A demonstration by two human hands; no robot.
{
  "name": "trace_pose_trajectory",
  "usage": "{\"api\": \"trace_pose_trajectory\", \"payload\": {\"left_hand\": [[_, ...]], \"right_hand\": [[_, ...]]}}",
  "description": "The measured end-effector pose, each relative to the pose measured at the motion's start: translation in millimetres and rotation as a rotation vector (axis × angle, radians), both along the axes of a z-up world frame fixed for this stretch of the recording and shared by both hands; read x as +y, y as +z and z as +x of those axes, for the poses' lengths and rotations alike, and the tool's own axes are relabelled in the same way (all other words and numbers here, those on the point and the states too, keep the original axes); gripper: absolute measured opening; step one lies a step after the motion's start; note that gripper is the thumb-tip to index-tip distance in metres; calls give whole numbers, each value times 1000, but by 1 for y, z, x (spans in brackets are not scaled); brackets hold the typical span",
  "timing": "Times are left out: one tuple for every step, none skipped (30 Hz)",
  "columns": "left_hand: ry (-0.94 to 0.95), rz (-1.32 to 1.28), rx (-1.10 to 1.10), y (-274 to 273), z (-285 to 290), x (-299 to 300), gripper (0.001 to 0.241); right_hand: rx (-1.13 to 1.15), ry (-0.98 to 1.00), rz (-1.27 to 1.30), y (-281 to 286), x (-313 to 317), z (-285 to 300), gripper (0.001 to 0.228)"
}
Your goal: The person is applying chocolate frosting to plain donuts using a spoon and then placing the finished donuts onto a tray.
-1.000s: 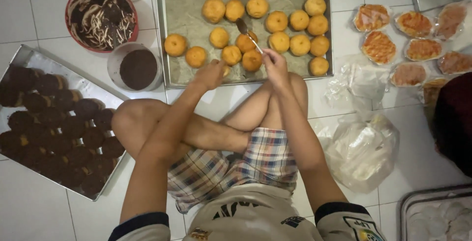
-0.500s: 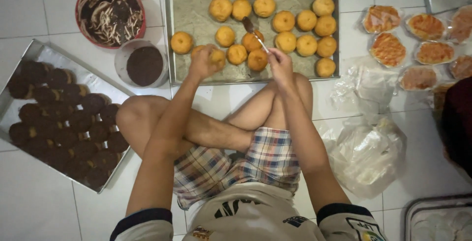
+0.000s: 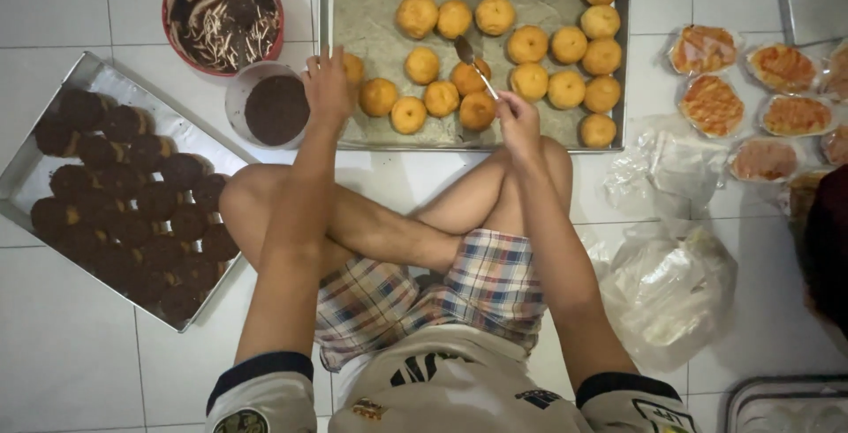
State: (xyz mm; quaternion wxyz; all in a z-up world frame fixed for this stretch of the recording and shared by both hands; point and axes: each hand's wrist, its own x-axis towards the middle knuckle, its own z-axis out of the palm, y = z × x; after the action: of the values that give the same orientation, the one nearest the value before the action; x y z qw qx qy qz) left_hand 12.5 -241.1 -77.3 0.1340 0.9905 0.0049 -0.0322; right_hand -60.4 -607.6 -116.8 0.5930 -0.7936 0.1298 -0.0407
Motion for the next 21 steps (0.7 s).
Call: {"api": "trace_pose_trajectory", "payload": {"left_hand": [[-40,192,126,-3,5,3,76],[-39,190,120,5,4,-2,76],[-64,244,184,11,0,-6,84],[-89,298,249,18,-4,-11,92],[-91,297,243,7,3,-11,92],[-58,316,242,-4,9,-11,95],[-23,334,244,-15,14,-11,98],[-23,333,242,-15,14,-11,98],[-26,331,192,-16,13,-10,88],[-29,329,142,-17,11,-9,79],[-27,327,146,-28,16,-5,79],[-37,200,196,-41,21,-1,66],[-47,72,241,-52,29,2,54],[-44,68,240,-34,21,0,54],[-16,-56,220,-17,15,-2,54],[12,-181,199,1,7,-5,54],[16,-182,198,-16,15,-1,54],[70,-442,124,-33,22,3,50],[122,-699,45,-48,31,7,50],[125,-698,42,-31,23,-4,50],[200,-963,71,-13,16,-16,50]], "right_hand": [[0,-3,-5,-5,-2,2,22],[-6,-3,-7,-7,-2,4,22],[-11,3,-11,-9,-2,4,22],[-17,10,-15,-11,-2,3,23],[-22,8,-17,-9,-1,4,23],[-18,8,-24,-7,0,5,22],[-10,10,-31,-6,2,6,21],[-13,10,-33,0,2,4,21],[-5,19,-50,5,3,3,22],[3,28,-68,10,4,1,23],[6,32,-69,7,4,2,23],[14,35,-46,3,3,3,22],[18,39,-23,1,1,7,21],[17,42,-26,3,3,5,21],[26,23,11,6,6,5,21],[35,4,49,9,9,4,22],[35,8,48,17,10,1,22],[15,35,69,25,12,-2,22],[-6,61,91,33,14,-3,22],[-8,64,92,38,15,-7,22],[-42,98,121,44,15,-9,23]]}}
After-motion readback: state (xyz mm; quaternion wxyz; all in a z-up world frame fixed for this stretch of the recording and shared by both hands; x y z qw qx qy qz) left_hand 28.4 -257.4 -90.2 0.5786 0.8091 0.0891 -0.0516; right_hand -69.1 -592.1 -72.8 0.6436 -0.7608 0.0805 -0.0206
